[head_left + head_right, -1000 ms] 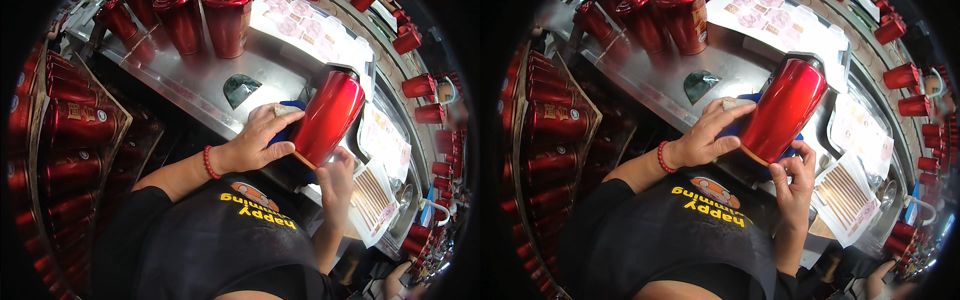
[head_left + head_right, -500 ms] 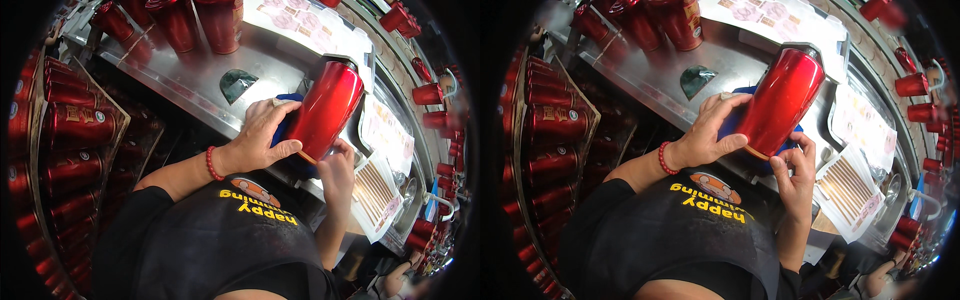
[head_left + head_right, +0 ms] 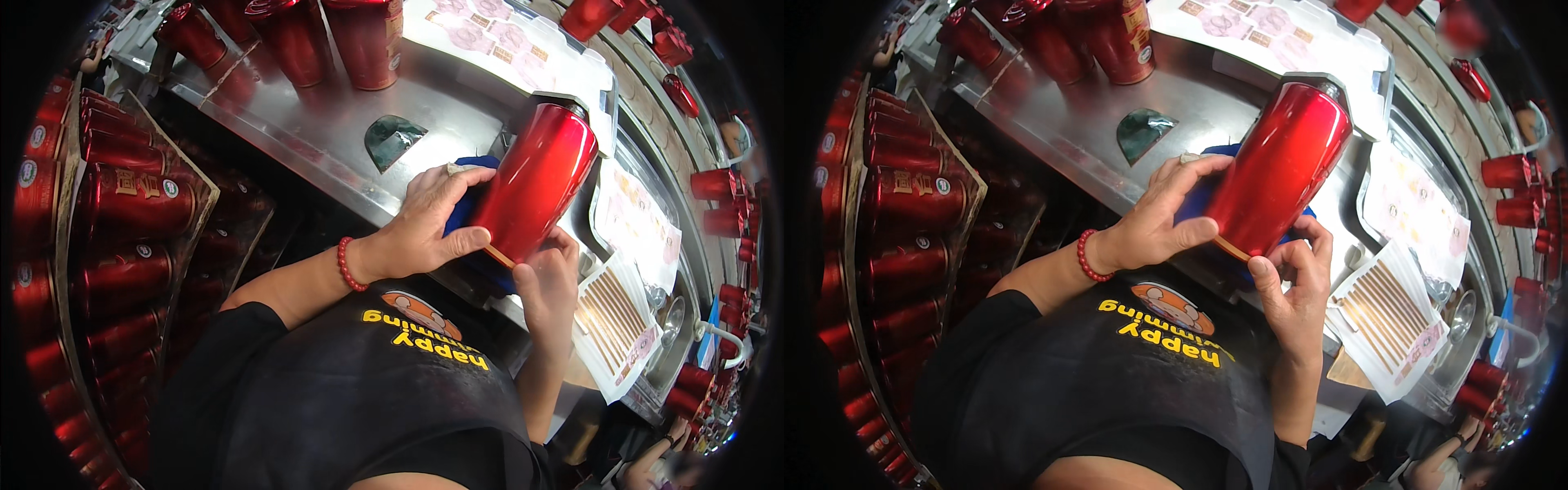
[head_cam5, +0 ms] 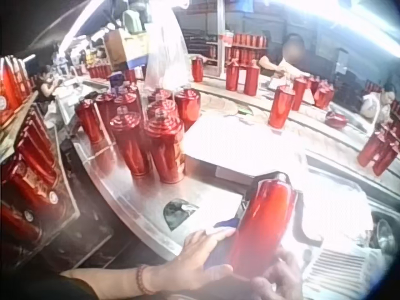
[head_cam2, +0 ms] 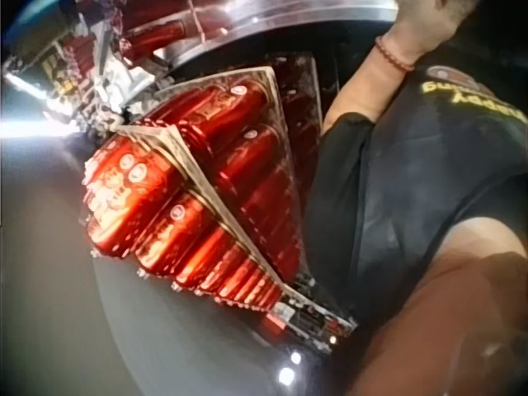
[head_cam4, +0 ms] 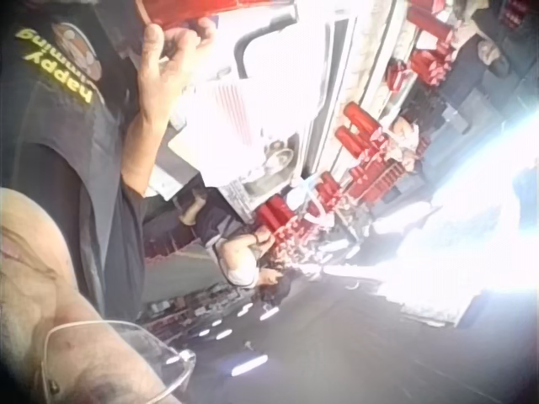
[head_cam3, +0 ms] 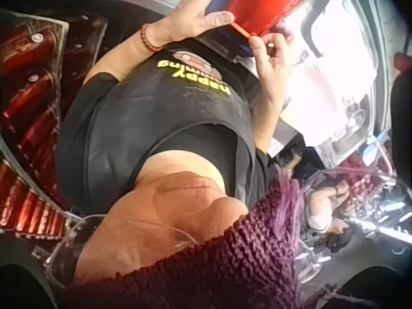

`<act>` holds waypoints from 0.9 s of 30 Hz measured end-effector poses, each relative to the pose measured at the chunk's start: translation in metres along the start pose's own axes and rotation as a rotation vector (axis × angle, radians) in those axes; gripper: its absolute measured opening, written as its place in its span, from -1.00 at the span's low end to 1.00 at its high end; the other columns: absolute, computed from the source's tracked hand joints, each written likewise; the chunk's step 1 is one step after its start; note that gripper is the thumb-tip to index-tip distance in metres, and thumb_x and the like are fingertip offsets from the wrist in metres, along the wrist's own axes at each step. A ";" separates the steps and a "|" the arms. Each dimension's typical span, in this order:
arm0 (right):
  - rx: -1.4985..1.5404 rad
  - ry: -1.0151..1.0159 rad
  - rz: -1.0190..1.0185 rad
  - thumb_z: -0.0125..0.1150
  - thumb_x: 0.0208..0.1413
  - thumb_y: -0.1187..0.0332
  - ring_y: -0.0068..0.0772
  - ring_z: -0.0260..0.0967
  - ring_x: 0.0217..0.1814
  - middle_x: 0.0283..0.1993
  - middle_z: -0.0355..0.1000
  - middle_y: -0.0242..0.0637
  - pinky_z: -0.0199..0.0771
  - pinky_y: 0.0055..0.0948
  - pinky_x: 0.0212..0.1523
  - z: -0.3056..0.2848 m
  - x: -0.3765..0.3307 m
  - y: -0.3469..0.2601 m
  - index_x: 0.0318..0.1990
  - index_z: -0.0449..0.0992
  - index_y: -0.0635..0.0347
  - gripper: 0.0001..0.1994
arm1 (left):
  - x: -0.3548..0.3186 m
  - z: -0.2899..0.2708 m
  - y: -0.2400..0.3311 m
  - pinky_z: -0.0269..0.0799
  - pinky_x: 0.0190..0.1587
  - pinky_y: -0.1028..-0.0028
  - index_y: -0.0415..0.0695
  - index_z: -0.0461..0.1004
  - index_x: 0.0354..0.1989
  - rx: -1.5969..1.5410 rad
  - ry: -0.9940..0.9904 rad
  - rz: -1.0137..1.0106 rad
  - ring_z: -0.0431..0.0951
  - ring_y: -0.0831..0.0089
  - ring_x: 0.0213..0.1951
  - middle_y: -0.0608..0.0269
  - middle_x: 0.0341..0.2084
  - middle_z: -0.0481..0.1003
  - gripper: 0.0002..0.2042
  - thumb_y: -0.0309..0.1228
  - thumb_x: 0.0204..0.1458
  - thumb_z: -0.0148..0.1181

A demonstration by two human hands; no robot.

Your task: The person picks red cans from a tray, applies a sticker label to each can, smooths it with a green tool, and places the labeled can on a metal counter. The person repeats this process for multiple cans.

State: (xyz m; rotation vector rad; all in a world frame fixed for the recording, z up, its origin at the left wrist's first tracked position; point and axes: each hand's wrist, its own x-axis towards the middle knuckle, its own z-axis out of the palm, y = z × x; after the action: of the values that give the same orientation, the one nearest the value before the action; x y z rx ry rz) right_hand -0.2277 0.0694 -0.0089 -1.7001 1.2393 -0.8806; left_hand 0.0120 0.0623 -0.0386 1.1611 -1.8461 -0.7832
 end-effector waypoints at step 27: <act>-0.009 -0.006 -0.023 0.46 0.12 0.17 -0.20 0.24 0.19 0.07 0.27 -0.04 0.33 -0.36 -0.02 0.002 0.001 0.004 -0.45 0.43 0.24 -0.63 | -0.029 0.008 0.000 0.51 -0.03 0.36 -0.07 0.59 0.00 0.073 0.250 0.448 0.48 0.24 -0.03 0.08 -0.11 0.58 -0.73 -0.55 0.11 0.28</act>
State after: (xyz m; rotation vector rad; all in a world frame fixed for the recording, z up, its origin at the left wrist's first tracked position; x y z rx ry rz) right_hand -0.2270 0.0680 -0.0128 -1.7260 1.2236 -0.8844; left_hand 0.0130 0.0898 -0.0513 0.7995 -1.8359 -0.3042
